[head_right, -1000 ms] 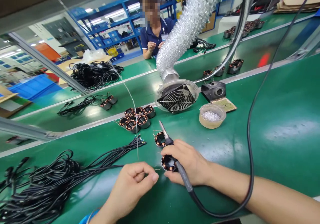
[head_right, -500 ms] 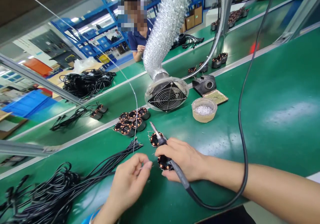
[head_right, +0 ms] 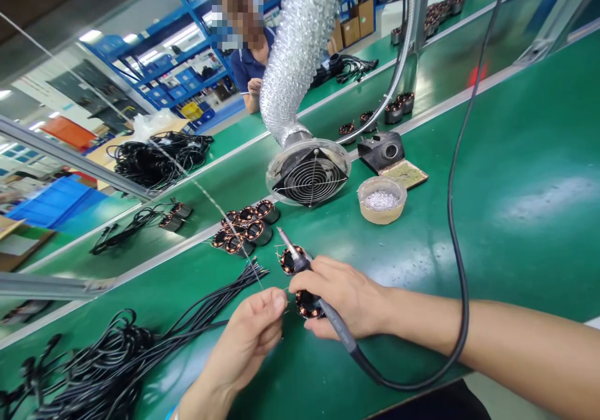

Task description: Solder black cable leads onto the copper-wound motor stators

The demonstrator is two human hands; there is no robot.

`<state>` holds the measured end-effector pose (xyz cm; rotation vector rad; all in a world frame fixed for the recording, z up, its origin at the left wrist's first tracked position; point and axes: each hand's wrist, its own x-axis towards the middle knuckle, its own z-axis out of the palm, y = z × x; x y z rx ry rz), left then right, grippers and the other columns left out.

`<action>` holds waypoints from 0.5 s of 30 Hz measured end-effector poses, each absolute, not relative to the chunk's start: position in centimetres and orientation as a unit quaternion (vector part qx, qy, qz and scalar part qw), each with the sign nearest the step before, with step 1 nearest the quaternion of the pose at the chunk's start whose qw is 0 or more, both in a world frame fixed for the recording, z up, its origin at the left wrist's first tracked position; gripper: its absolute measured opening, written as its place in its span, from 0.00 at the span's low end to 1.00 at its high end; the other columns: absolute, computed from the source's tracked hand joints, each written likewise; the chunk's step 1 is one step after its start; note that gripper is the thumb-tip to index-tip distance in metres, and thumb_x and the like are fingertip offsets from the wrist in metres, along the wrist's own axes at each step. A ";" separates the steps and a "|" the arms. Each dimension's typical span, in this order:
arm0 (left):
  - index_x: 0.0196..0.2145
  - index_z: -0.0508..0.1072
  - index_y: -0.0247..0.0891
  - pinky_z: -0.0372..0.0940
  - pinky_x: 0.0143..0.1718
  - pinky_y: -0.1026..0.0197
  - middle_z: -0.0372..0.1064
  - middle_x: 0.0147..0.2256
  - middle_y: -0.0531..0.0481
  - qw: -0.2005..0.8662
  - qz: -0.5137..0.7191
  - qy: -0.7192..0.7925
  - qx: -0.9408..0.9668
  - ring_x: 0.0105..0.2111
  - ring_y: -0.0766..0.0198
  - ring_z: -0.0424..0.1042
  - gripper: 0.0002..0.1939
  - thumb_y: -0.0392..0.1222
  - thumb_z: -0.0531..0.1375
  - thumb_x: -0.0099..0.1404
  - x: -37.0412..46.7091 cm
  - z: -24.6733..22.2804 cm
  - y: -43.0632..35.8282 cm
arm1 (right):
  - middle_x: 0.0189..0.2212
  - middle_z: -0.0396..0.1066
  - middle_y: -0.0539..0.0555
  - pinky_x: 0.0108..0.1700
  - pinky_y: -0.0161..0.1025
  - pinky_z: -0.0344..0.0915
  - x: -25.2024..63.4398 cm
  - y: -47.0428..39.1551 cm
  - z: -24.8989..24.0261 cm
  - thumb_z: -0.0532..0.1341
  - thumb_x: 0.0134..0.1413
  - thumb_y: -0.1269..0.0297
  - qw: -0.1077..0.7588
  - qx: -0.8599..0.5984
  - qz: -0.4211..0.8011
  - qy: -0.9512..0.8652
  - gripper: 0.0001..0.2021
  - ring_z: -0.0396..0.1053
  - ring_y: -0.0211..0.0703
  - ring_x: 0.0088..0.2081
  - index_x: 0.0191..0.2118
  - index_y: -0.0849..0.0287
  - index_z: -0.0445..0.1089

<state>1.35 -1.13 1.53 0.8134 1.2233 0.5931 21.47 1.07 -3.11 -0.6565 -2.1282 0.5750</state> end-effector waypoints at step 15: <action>0.25 0.75 0.33 0.40 0.21 0.65 0.52 0.16 0.60 0.651 0.238 0.541 0.475 0.18 0.73 0.44 0.23 0.59 0.68 0.52 1.1 0.7 -3.0 | 0.37 0.71 0.54 0.36 0.39 0.71 22.1 0.8 -3.5 0.63 0.50 0.70 0.391 -0.279 0.265 -0.836 0.19 0.70 0.45 0.36 0.49 0.54 0.65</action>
